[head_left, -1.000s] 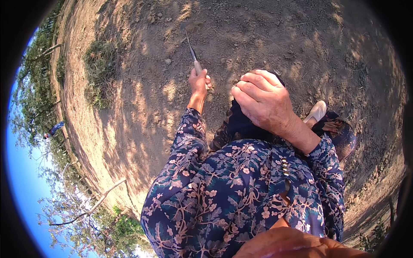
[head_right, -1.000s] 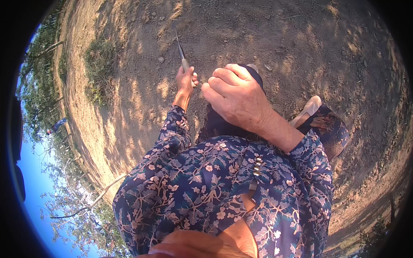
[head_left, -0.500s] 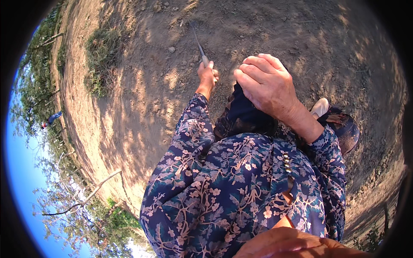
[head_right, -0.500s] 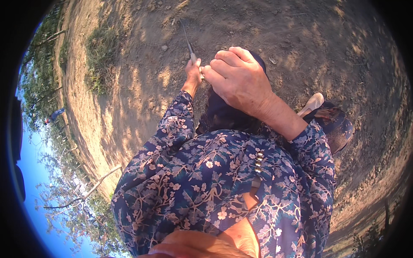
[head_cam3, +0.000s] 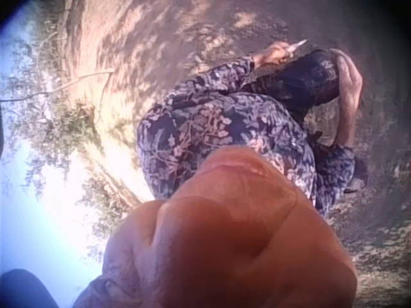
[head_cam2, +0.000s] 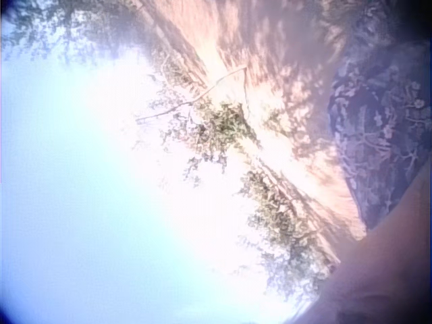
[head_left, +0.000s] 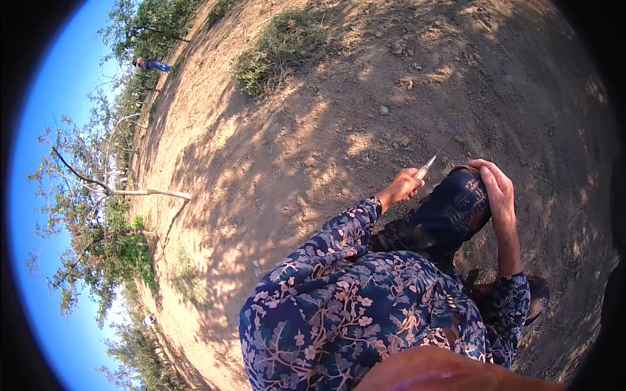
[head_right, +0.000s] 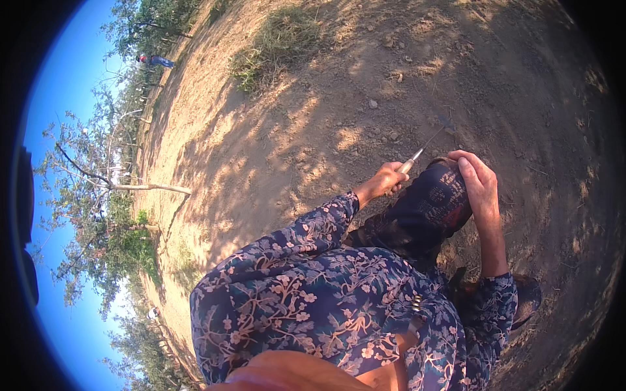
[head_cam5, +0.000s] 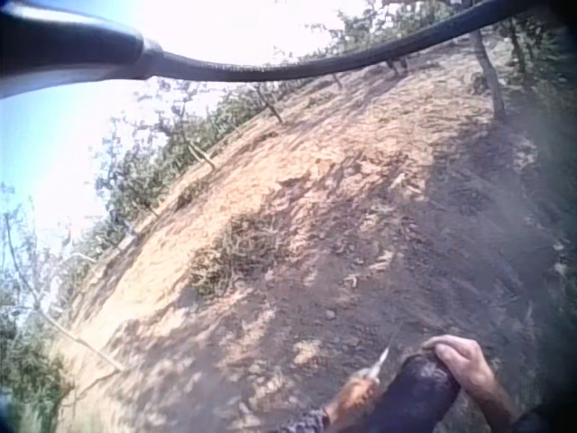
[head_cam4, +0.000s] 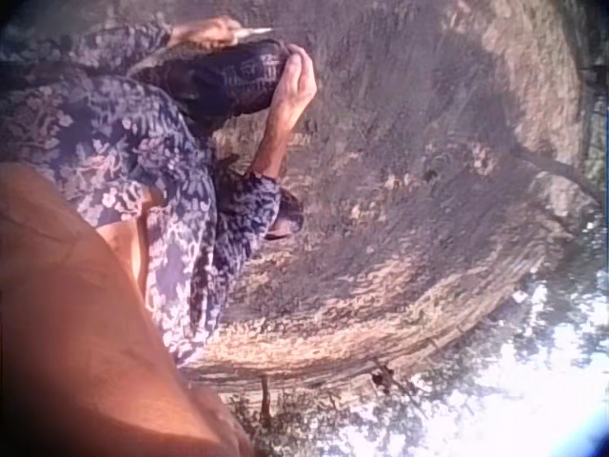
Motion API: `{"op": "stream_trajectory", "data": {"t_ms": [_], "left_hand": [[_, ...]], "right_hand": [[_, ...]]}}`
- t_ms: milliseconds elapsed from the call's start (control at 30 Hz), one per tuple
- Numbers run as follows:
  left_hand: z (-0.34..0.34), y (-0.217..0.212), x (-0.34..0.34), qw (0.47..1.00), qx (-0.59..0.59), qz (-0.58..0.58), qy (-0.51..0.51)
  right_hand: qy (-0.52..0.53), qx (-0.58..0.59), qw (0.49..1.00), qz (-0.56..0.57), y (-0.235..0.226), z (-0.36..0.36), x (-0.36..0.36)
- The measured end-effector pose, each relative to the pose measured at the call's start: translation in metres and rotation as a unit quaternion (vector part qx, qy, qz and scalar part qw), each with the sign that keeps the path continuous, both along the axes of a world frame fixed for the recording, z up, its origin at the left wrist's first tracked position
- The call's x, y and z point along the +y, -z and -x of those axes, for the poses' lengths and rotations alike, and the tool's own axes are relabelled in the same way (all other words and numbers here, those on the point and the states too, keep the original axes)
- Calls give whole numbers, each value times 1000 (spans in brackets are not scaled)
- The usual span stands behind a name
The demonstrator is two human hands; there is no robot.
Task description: The person uses a hand scythe and their hands to scrape the soil and pull weeds around the base of a tree in an orchard, occasionally moving aside dirt and debris.
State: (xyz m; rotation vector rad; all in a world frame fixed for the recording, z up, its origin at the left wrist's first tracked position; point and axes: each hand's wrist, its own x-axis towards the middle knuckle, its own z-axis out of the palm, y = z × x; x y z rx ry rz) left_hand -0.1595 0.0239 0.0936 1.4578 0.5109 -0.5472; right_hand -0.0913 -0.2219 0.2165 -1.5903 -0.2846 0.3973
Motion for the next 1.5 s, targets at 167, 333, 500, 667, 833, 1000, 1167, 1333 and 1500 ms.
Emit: {"op": "stream_trajectory", "data": {"t_ms": [167, 333, 500, 667, 833, 1000, 1167, 1333, 1500], "left_hand": [[15, -16, 13, 999, -14, -40, -20], [45, -3, 39, 999, -18, -12, -30], [57, 16, 41, 998, 36, -18, -44], [46, 18, 30, 998, 15, -27, -53], [2, 60, 9, 992, -34, 60, -104], [-67, 74, -11, 982, 36, 18, -186], [-87, 74, -34, 999, 12, -2, -44], [-41, 71, -56, 986, 44, -83, 135], [-6, 75, -56, 991, 28, -46, 123]], "right_hand": [[-5, 95, 995, 5, 27, -7, -28], [30, 88, 995, 20, 5, 2, -61], [83, 70, 994, 14, -10, 1, -115], [131, 88, 986, 50, -2, -2, -156], [76, 111, 981, 142, 23, -8, -164], [29, -19, 972, 230, 11, -4, -166], [3, -130, 901, 414, 1, 14, -190], [-7, -85, 889, 450, 6, 35, -212], [5, -45, 904, 426, 8, 51, -229]]}}
